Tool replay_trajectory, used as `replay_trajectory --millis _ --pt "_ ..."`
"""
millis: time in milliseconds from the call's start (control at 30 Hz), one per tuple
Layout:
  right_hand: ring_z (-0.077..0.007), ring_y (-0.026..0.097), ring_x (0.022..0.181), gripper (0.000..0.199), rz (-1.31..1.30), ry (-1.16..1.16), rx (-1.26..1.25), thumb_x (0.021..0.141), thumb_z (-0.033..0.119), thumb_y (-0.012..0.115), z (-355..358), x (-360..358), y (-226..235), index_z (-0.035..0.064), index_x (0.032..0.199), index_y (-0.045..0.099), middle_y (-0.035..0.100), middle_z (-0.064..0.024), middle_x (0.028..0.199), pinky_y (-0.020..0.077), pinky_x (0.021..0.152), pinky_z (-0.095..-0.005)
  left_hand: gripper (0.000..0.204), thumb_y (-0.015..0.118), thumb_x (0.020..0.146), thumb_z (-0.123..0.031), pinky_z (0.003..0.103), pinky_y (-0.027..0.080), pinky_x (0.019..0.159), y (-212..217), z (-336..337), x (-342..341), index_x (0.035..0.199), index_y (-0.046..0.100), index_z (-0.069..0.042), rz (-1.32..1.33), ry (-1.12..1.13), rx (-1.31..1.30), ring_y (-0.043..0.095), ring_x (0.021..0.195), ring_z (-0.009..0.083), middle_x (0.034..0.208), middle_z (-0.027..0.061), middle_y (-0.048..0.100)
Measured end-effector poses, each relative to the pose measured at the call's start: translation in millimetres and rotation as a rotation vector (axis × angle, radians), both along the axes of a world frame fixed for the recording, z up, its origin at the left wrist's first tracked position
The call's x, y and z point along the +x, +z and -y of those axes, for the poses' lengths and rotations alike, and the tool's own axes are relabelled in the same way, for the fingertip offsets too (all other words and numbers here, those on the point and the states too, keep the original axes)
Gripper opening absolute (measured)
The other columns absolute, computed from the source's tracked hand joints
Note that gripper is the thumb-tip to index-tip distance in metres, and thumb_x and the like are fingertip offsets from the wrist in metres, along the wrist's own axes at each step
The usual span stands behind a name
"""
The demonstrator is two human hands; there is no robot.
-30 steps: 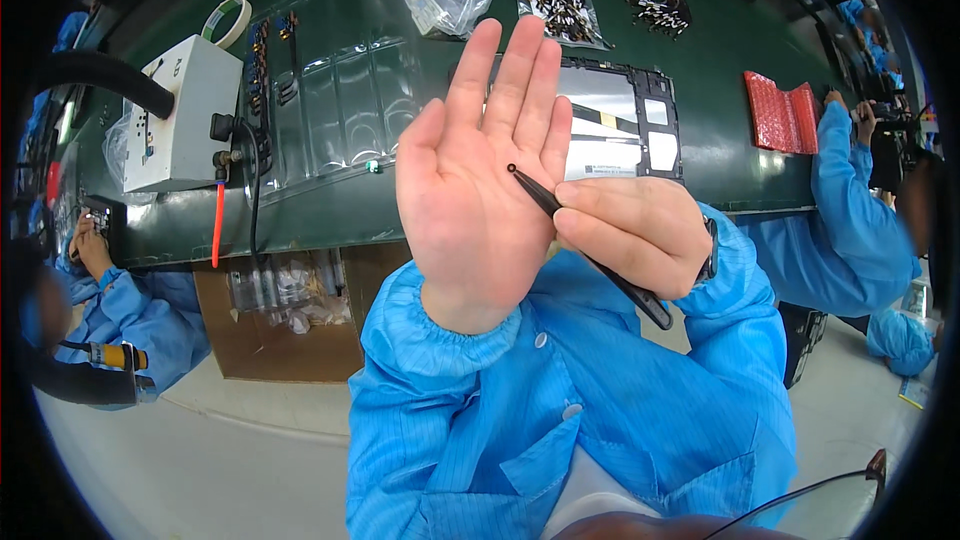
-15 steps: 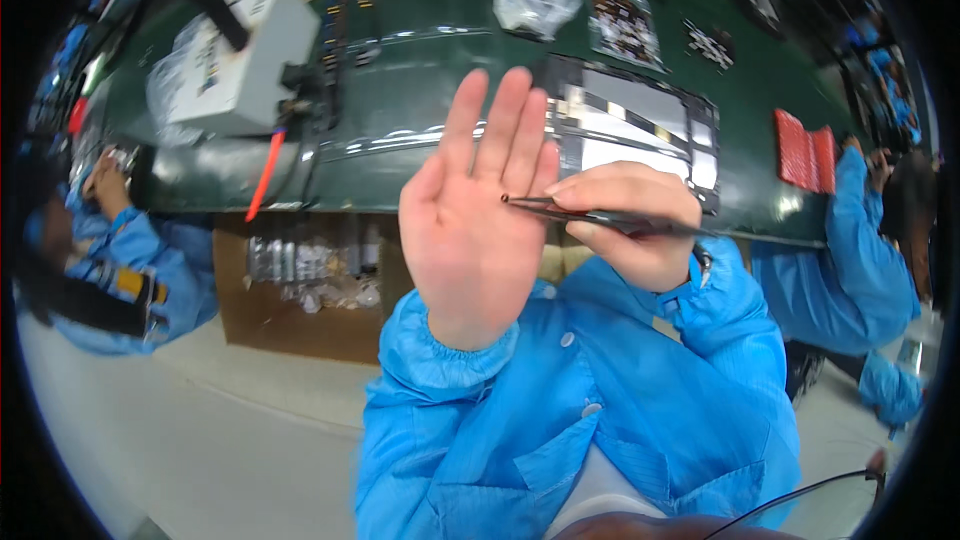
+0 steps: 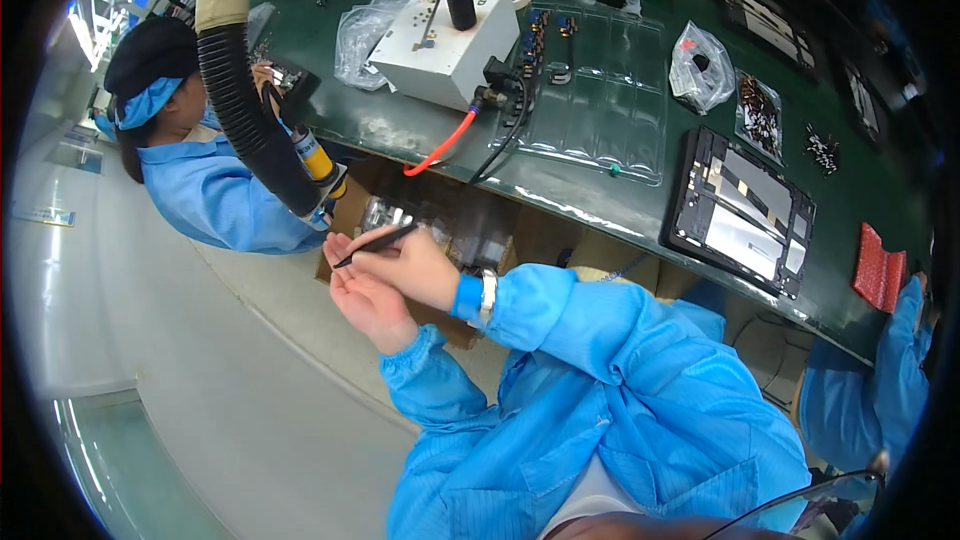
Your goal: Assembling and inspecting internal components of a tablet device on a production line.
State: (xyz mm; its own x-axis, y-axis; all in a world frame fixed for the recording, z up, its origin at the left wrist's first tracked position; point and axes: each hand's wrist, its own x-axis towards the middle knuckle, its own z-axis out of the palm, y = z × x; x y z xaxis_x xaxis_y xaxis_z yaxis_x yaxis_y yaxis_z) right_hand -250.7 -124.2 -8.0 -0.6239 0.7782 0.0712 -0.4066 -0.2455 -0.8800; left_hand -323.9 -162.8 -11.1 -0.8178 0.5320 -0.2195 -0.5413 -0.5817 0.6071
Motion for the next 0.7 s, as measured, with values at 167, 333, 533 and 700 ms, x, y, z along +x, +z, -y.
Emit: replay_trajectory --millis 167,333,533,700 --pt "-0.0279 0.064 0.08 0.027 0.088 -0.503 1.249 0.064 0.007 0.069 -15.5 56.8 13.6 0.003 0.09 0.064 0.064 -0.0134 0.089 0.0527 0.069 -0.0323 0.043 0.024 0.093 -0.021 0.034 0.03 0.104 -25.1 -2.3 32.9 0.128 0.04 -0.004 -0.147 -0.274 0.23 0.038 0.124 0.0183 0.133 0.0072 0.042" --pt "-0.0281 0.064 0.082 0.021 0.287 -0.583 0.973 0.07 0.002 0.067 -3.2 197.5 46.2 -0.0003 0.091 0.064 0.064 -0.014 0.091 0.0515 0.072 -0.0344 0.039 0.031 0.093 -0.019 0.036 0.041 0.095 -3.1 -41.5 95.6 0.127 0.04 -0.001 0.116 -0.599 0.519 0.047 0.116 0.0216 0.129 0.0115 0.046" --pt "-0.0249 0.064 0.084 0.022 0.665 -1.007 0.991 0.068 -0.003 0.066 1.0 380.5 66.4 -0.0011 0.09 0.066 0.066 -0.013 0.09 0.051 0.074 -0.0335 0.032 0.05 0.081 -0.007 0.035 0.042 0.089 51.3 -111.6 233.0 0.111 0.055 0.001 -1.655 -1.116 0.313 0.057 0.1 0.0291 0.106 0.0172 0.059" --pt "-0.0187 0.062 0.081 0.018 0.928 -0.847 0.683 0.073 0.002 0.063 -57.2 447.9 59.4 0.0008 0.09 0.065 0.065 -0.0099 0.09 0.049 0.071 -0.0275 0.022 0.055 0.079 -0.011 0.036 0.046 0.078 20.3 -170.9 319.2 0.099 0.058 -0.002 -2.074 -0.909 0.404 0.057 0.09 0.0312 0.097 0.0138 0.06"
